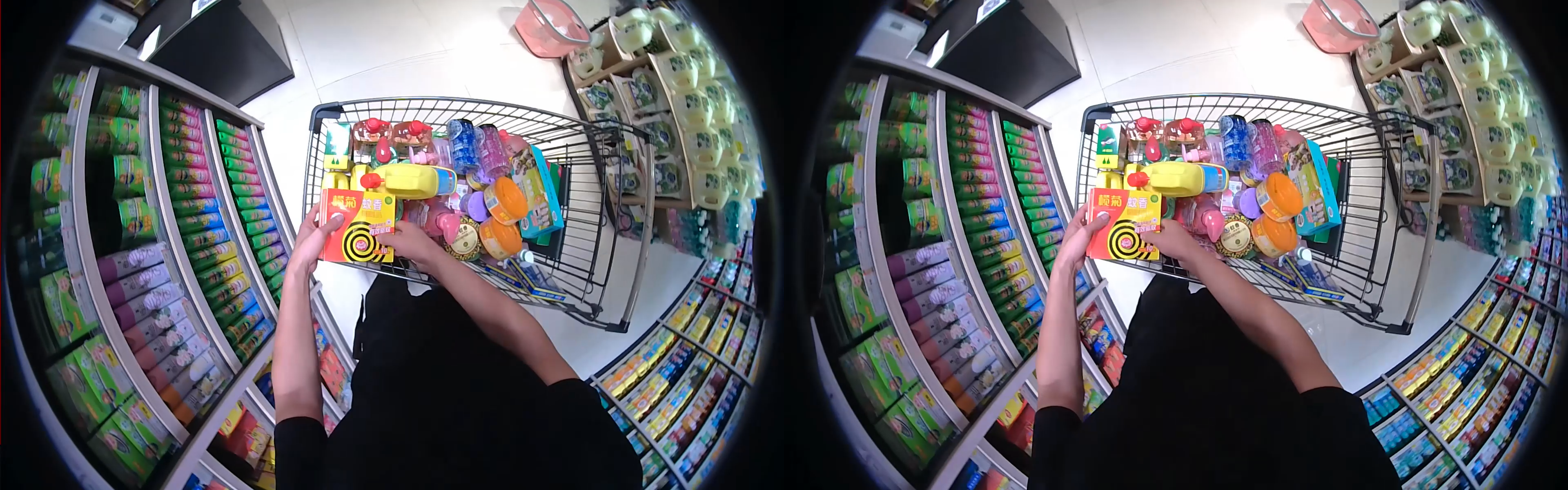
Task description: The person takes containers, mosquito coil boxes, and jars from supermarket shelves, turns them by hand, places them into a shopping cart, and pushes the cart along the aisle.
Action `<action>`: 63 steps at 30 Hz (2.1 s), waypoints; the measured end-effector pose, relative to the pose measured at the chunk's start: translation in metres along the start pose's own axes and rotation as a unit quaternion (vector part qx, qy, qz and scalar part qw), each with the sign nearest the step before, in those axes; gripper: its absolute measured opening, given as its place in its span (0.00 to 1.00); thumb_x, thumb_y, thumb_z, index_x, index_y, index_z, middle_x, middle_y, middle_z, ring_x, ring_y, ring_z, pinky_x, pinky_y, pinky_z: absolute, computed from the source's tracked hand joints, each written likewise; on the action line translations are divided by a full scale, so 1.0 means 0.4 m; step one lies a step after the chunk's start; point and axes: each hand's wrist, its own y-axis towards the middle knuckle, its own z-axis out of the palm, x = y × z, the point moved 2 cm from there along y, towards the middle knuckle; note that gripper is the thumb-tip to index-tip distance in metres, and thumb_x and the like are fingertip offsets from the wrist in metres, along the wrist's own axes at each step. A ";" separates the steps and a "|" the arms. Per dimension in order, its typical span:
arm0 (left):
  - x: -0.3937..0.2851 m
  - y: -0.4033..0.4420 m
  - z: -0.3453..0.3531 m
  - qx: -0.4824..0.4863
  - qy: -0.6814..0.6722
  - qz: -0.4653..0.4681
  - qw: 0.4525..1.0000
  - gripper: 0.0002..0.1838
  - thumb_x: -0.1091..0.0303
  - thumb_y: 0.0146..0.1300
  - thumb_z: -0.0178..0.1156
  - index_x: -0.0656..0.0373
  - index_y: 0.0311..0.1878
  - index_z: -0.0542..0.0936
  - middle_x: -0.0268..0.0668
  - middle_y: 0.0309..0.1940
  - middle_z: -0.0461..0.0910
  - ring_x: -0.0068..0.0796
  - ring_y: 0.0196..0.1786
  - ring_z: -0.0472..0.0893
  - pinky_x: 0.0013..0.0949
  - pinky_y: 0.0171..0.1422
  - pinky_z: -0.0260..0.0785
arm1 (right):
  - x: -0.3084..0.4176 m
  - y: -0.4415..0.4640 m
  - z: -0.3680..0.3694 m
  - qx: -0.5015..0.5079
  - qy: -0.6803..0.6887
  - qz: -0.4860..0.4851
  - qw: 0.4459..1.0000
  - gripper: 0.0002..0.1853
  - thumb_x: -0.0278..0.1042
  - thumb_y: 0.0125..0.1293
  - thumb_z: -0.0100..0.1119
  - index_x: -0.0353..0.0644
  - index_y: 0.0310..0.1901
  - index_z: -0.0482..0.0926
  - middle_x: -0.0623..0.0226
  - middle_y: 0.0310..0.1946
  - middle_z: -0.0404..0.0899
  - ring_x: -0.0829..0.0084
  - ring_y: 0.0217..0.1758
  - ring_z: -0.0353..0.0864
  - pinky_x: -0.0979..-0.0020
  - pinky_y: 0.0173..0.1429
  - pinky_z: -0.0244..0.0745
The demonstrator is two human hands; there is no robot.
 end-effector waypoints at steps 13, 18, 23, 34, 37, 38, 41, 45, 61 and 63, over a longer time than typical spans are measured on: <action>0.089 0.099 -0.035 -0.046 0.199 0.095 0.974 0.27 0.65 0.67 0.57 0.63 0.68 0.66 0.42 0.51 0.80 0.29 0.51 0.80 0.29 0.54 0.72 | -0.059 0.088 0.015 -0.143 -0.036 0.020 0.989 0.23 0.35 0.62 0.62 0.28 0.54 0.74 0.56 0.47 0.81 0.70 0.47 0.81 0.70 0.50 0.76; 0.082 0.098 -0.028 -0.192 0.355 0.051 0.914 0.26 0.61 0.65 0.60 0.67 0.62 0.72 0.46 0.46 0.83 0.32 0.46 0.82 0.31 0.52 0.73 | -0.072 0.105 0.006 -0.129 -0.103 -0.001 0.986 0.24 0.37 0.63 0.61 0.27 0.55 0.72 0.56 0.45 0.82 0.70 0.44 0.82 0.71 0.47 0.76; 0.080 0.125 -0.070 -0.121 0.188 0.036 0.974 0.24 0.63 0.63 0.63 0.71 0.57 0.75 0.46 0.47 0.82 0.29 0.44 0.82 0.30 0.51 0.74 | -0.044 0.060 0.043 -0.095 -0.020 0.012 0.995 0.21 0.34 0.65 0.60 0.32 0.56 0.73 0.60 0.47 0.81 0.72 0.47 0.82 0.71 0.49 0.76; -0.123 0.194 -0.026 0.090 0.387 -0.027 0.917 0.24 0.74 0.58 0.63 0.64 0.60 0.76 0.39 0.46 0.83 0.26 0.44 0.82 0.29 0.52 0.73 | -0.066 0.035 0.111 -0.008 0.177 0.066 0.982 0.20 0.29 0.64 0.59 0.39 0.58 0.70 0.63 0.48 0.80 0.70 0.45 0.83 0.70 0.49 0.80; -0.151 0.163 -0.027 -0.016 0.459 0.074 0.885 0.24 0.72 0.58 0.62 0.62 0.60 0.76 0.48 0.49 0.82 0.36 0.48 0.83 0.33 0.55 0.72 | -0.062 0.035 0.104 0.049 0.104 0.101 0.988 0.18 0.35 0.64 0.60 0.33 0.52 0.74 0.58 0.45 0.80 0.69 0.44 0.84 0.72 0.45 0.81; -0.161 0.152 -0.036 -0.083 0.460 0.106 0.878 0.24 0.70 0.58 0.61 0.61 0.60 0.76 0.52 0.48 0.82 0.42 0.49 0.83 0.35 0.56 0.72 | -0.057 0.034 0.092 0.055 0.102 0.102 0.988 0.18 0.35 0.64 0.60 0.33 0.52 0.74 0.58 0.45 0.80 0.69 0.44 0.84 0.72 0.45 0.81; -0.097 0.078 -0.045 -0.210 0.493 0.160 0.829 0.27 0.65 0.59 0.62 0.61 0.62 0.73 0.57 0.50 0.78 0.50 0.54 0.79 0.42 0.60 0.70 | -0.034 0.004 0.025 0.013 -0.067 0.084 0.994 0.17 0.37 0.66 0.57 0.32 0.49 0.76 0.60 0.38 0.81 0.72 0.38 0.85 0.75 0.39 0.80; -0.023 -0.027 0.012 -0.245 0.486 0.056 0.837 0.33 0.61 0.56 0.66 0.62 0.64 0.67 0.53 0.52 0.75 0.53 0.58 0.75 0.45 0.62 0.68 | -0.006 -0.088 -0.036 -0.020 -0.043 0.016 0.999 0.17 0.35 0.67 0.55 0.31 0.51 0.75 0.61 0.38 0.81 0.76 0.34 0.83 0.77 0.38 0.79; 0.231 -0.260 0.124 -0.442 0.241 0.185 0.844 0.25 0.59 0.63 0.57 0.62 0.60 0.72 0.53 0.57 0.73 0.53 0.58 0.74 0.44 0.62 0.68 | 0.019 -0.323 -0.286 -0.053 -0.095 -0.151 0.983 0.14 0.33 0.65 0.56 0.32 0.47 0.79 0.67 0.32 0.81 0.78 0.32 0.79 0.78 0.34 0.74; 0.296 -0.385 0.165 -0.442 0.190 0.099 0.871 0.26 0.59 0.63 0.57 0.60 0.61 0.73 0.50 0.58 0.73 0.47 0.53 0.80 0.41 0.61 0.70 | 0.058 -0.343 -0.358 -0.114 -0.607 -0.263 0.741 0.25 0.54 0.66 0.53 0.44 0.56 0.78 0.47 0.48 0.78 0.50 0.52 0.75 0.54 0.56 0.69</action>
